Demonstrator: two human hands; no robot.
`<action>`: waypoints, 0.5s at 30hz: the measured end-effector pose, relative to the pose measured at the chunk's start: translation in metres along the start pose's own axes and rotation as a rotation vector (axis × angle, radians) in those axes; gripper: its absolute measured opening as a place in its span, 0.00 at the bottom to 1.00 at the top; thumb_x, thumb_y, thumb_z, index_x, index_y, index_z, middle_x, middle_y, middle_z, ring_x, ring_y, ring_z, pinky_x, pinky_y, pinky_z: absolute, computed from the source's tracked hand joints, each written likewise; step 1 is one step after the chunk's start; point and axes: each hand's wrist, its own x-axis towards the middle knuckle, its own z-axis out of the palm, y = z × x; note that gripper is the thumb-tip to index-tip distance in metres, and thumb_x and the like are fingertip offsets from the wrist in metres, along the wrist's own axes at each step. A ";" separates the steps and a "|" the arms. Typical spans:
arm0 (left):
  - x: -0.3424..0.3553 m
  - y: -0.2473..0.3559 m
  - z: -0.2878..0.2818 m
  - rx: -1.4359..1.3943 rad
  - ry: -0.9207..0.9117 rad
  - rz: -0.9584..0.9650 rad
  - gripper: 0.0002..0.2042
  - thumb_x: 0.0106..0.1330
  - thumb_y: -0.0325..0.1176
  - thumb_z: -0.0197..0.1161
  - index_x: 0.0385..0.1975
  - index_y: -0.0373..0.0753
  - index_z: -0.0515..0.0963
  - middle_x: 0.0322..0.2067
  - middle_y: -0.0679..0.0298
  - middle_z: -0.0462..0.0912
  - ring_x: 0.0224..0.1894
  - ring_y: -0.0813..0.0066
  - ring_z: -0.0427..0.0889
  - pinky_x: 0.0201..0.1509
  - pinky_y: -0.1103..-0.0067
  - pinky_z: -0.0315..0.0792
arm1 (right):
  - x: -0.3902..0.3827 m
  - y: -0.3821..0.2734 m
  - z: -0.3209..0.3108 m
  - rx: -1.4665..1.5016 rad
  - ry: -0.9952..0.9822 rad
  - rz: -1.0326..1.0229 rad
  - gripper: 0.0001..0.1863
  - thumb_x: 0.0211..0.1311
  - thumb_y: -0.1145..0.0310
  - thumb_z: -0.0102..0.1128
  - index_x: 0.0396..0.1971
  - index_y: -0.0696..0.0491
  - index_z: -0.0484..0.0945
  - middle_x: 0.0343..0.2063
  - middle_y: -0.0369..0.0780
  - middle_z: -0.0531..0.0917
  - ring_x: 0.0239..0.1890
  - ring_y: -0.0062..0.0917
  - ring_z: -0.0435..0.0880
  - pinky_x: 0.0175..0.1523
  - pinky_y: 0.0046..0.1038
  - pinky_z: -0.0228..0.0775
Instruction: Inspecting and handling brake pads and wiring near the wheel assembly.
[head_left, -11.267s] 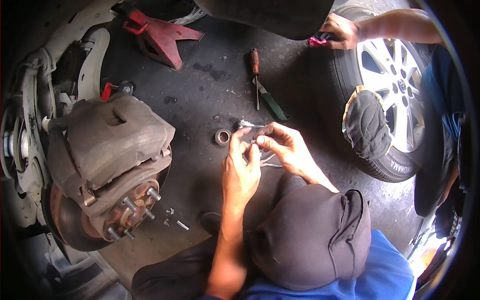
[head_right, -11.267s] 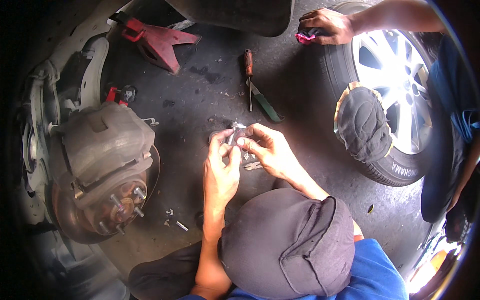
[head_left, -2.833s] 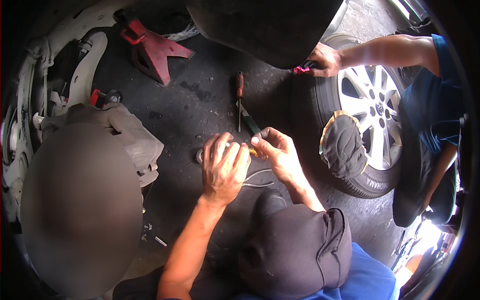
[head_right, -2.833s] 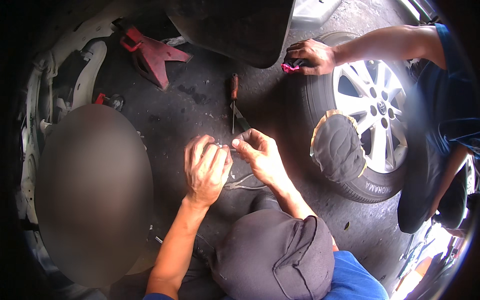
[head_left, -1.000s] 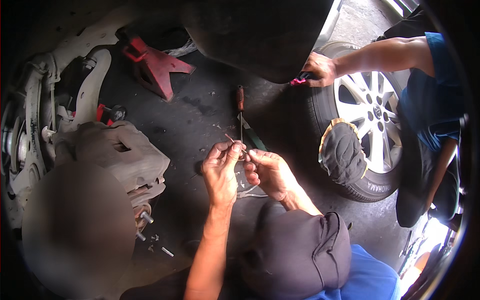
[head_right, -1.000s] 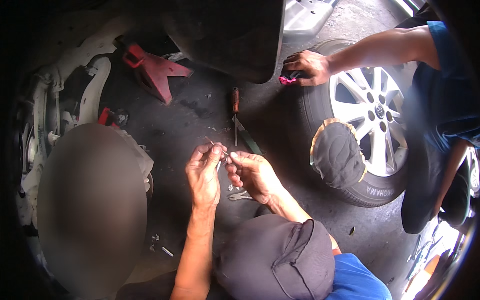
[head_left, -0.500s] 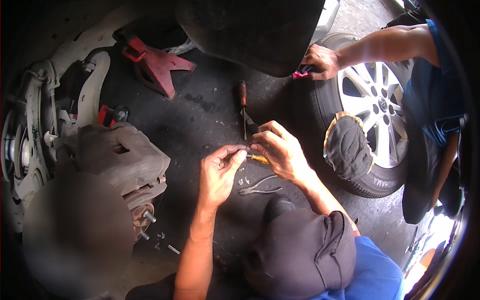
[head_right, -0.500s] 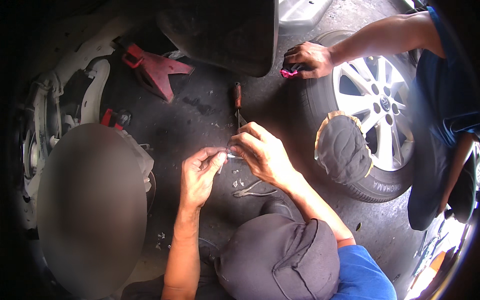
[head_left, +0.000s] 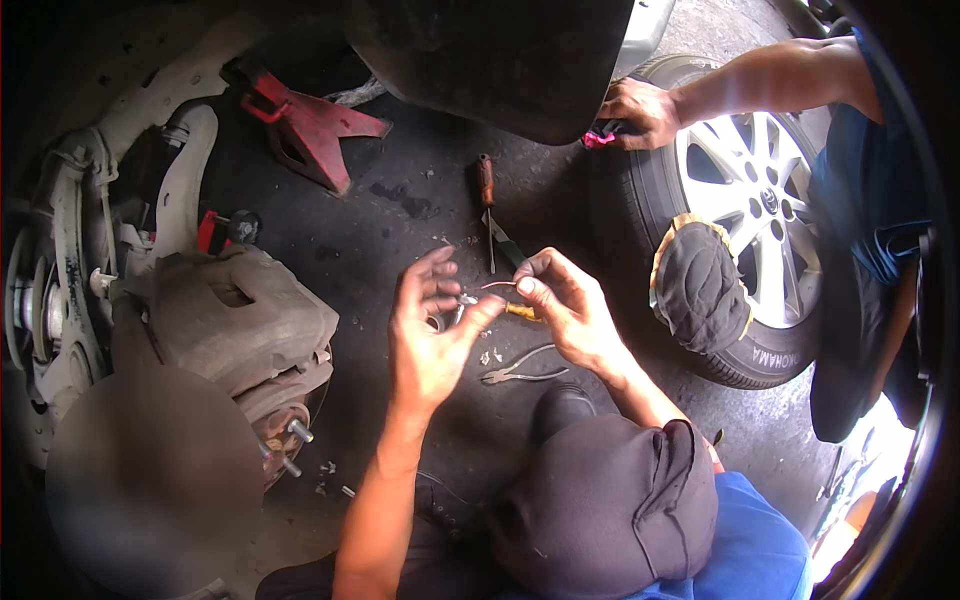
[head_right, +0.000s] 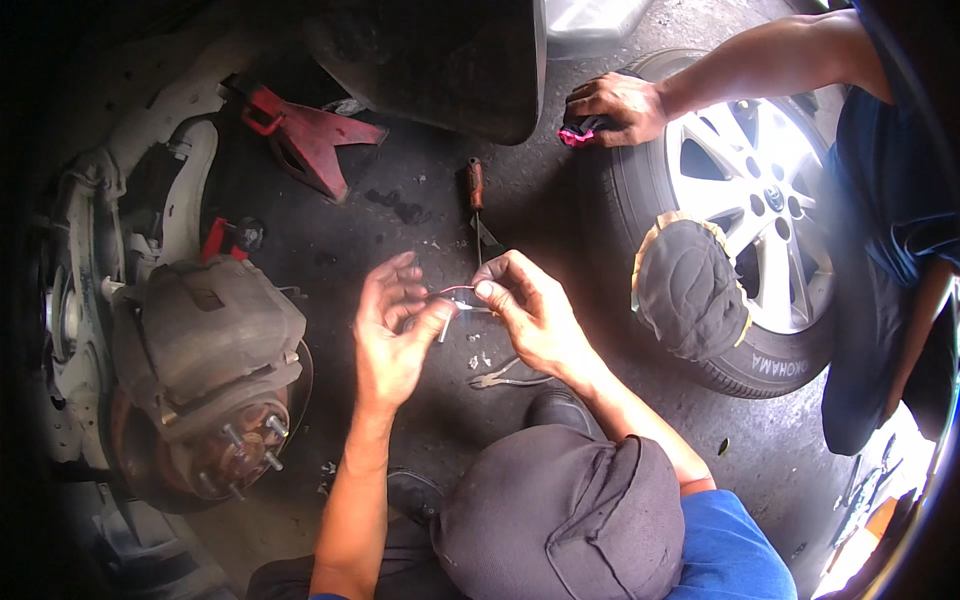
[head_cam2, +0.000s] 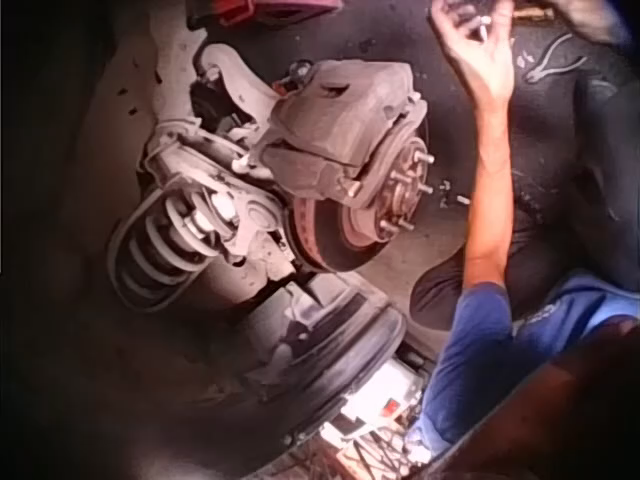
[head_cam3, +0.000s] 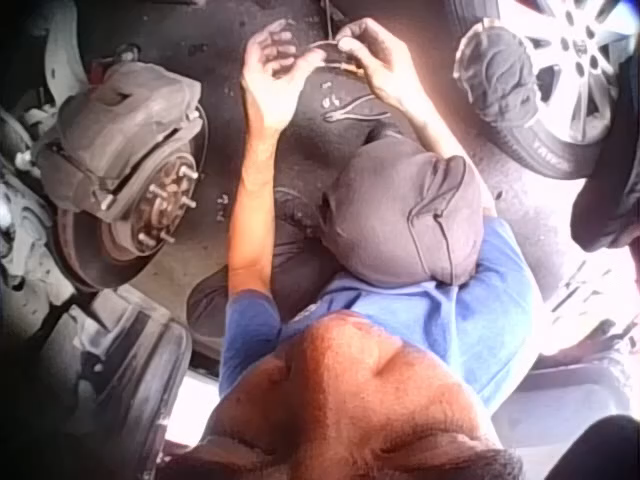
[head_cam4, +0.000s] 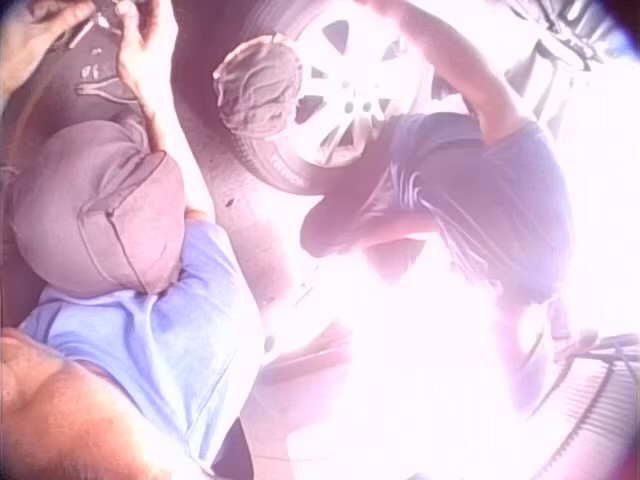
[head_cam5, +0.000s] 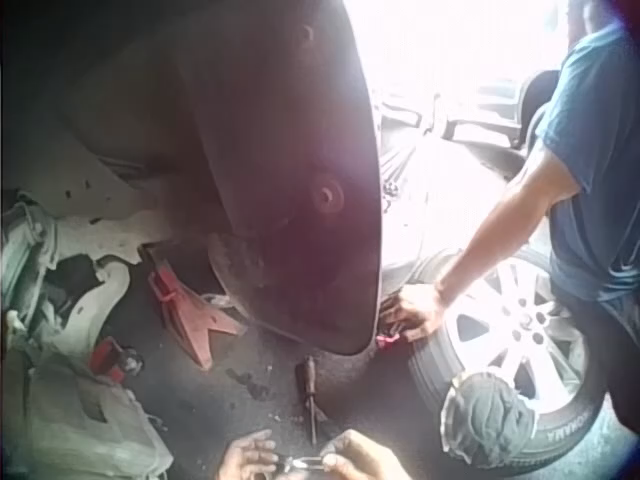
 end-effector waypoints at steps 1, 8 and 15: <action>0.001 -0.001 -0.004 -0.186 -0.022 -0.186 0.18 0.70 0.37 0.72 0.54 0.35 0.79 0.42 0.61 0.84 0.44 0.74 0.83 0.46 0.75 0.79 | 0.000 0.000 0.000 -0.114 0.044 -0.131 0.06 0.75 0.69 0.63 0.42 0.57 0.79 0.35 0.35 0.81 0.34 0.19 0.79 0.40 0.25 0.73; -0.006 0.000 -0.004 -0.752 -0.309 -0.715 0.20 0.80 0.49 0.59 0.44 0.33 0.81 0.33 0.62 0.85 0.31 0.77 0.83 0.37 0.80 0.78 | 0.009 -0.003 -0.001 -0.652 0.066 -0.600 0.10 0.63 0.78 0.68 0.42 0.57 0.80 0.39 0.42 0.81 0.37 0.34 0.84 0.40 0.31 0.78; -0.008 -0.004 0.016 -0.587 -0.197 -0.669 0.11 0.78 0.40 0.64 0.42 0.37 0.83 0.34 0.65 0.85 0.31 0.79 0.82 0.34 0.81 0.77 | 0.004 -0.004 -0.004 -0.974 0.079 -0.812 0.14 0.54 0.79 0.71 0.42 0.57 0.81 0.40 0.42 0.81 0.40 0.36 0.84 0.39 0.35 0.78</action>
